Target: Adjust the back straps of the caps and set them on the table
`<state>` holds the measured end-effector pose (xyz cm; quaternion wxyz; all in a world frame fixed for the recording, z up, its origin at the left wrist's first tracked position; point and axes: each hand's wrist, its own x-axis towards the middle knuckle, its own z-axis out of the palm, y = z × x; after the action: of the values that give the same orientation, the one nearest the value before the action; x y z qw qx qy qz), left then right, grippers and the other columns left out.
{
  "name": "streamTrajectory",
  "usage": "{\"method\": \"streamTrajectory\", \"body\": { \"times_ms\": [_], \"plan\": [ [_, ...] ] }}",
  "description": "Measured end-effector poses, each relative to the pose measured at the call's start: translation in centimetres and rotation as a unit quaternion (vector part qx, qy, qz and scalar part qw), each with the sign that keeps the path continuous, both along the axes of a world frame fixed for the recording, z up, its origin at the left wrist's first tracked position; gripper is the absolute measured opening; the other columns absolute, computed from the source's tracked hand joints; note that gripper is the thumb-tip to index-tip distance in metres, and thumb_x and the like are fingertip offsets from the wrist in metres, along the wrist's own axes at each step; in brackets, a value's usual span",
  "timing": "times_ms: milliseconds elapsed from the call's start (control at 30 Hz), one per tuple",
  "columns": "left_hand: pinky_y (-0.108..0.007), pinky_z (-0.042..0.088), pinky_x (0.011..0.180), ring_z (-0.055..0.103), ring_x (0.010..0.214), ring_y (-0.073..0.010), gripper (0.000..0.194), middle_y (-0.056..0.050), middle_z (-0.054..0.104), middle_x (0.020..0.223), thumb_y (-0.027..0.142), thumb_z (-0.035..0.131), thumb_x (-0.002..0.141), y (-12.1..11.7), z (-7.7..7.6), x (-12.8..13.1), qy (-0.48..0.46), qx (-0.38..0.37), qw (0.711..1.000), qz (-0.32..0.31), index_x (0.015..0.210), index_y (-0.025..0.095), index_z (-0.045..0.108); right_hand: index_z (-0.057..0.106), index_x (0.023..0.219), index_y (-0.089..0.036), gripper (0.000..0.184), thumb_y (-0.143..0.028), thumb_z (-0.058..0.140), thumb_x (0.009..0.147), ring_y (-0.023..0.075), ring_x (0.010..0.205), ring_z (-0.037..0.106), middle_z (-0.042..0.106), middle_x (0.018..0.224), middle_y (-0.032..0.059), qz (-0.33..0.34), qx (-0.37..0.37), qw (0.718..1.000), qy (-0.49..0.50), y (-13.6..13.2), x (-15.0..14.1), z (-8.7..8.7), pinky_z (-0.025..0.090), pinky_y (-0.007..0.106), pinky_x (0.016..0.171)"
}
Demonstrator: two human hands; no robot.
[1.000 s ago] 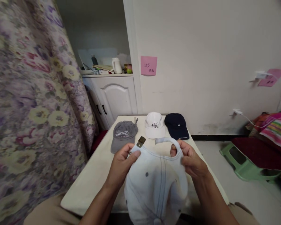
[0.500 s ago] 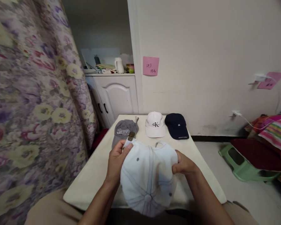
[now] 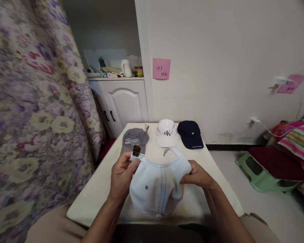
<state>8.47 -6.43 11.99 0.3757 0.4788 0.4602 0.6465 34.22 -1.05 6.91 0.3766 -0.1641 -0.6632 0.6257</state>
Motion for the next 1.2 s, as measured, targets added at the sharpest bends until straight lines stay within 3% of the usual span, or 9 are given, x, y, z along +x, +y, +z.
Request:
{"method": "streamTrajectory", "body": {
  "times_ms": [200,467,633,833,1200],
  "plan": [
    [-0.019,0.039,0.050,0.050,0.054,-0.0105,0.024,0.005,0.059,0.066,0.041,0.072,0.080,-0.5,-0.3,-0.8,0.018,-0.071,0.996,-0.054,0.085,0.020,0.060,0.078,0.082,-0.011,0.026,-0.034,0.083,0.071,0.0141,0.062,0.062,0.073,0.074,0.0034,0.096,0.008,0.992,-0.085,0.0,0.8,0.7,0.053,0.024,0.061],
    [-0.017,0.033,0.048,0.046,0.052,-0.0087,0.032,0.004,0.057,0.062,0.046,0.073,0.080,-1.2,-0.8,-1.2,0.050,-0.165,0.974,-0.144,0.080,0.017,0.058,0.076,0.084,-0.010,0.042,-0.051,0.078,0.072,0.0143,0.065,0.059,0.069,0.076,0.0038,0.161,-0.022,0.983,-0.086,-0.1,0.5,0.4,0.050,0.023,0.060],
    [-0.018,0.033,0.049,0.048,0.053,-0.0093,0.037,0.003,0.058,0.062,0.049,0.074,0.078,-1.7,-0.9,-1.3,0.055,-0.185,0.965,-0.177,0.080,0.016,0.057,0.073,0.107,-0.012,0.052,-0.052,0.077,0.074,0.0167,0.078,0.062,0.070,0.093,0.0068,0.141,-0.036,0.988,-0.048,-0.5,-0.2,0.4,0.049,0.025,0.070],
    [-0.017,0.030,0.047,0.045,0.049,-0.0083,0.038,0.004,0.057,0.059,0.050,0.075,0.076,-2.4,-0.8,-1.2,0.047,-0.193,0.964,-0.178,0.078,0.016,0.056,0.074,0.105,-0.015,0.039,-0.041,0.078,0.078,0.0190,0.088,0.065,0.072,0.097,0.0074,0.117,-0.056,0.992,-0.003,-1.1,-0.9,0.3,0.048,0.030,0.085],
    [-0.019,0.032,0.049,0.047,0.052,-0.0090,0.040,0.002,0.058,0.063,0.051,0.077,0.074,-3.0,-0.9,-0.4,0.034,-0.203,0.955,-0.214,0.077,0.015,0.058,0.069,0.092,-0.012,0.021,-0.029,0.076,0.082,0.0155,0.075,0.068,0.073,0.086,0.0071,0.090,-0.125,0.986,0.061,-2.3,-1.5,1.4,0.052,0.025,0.070]
  ]
}}
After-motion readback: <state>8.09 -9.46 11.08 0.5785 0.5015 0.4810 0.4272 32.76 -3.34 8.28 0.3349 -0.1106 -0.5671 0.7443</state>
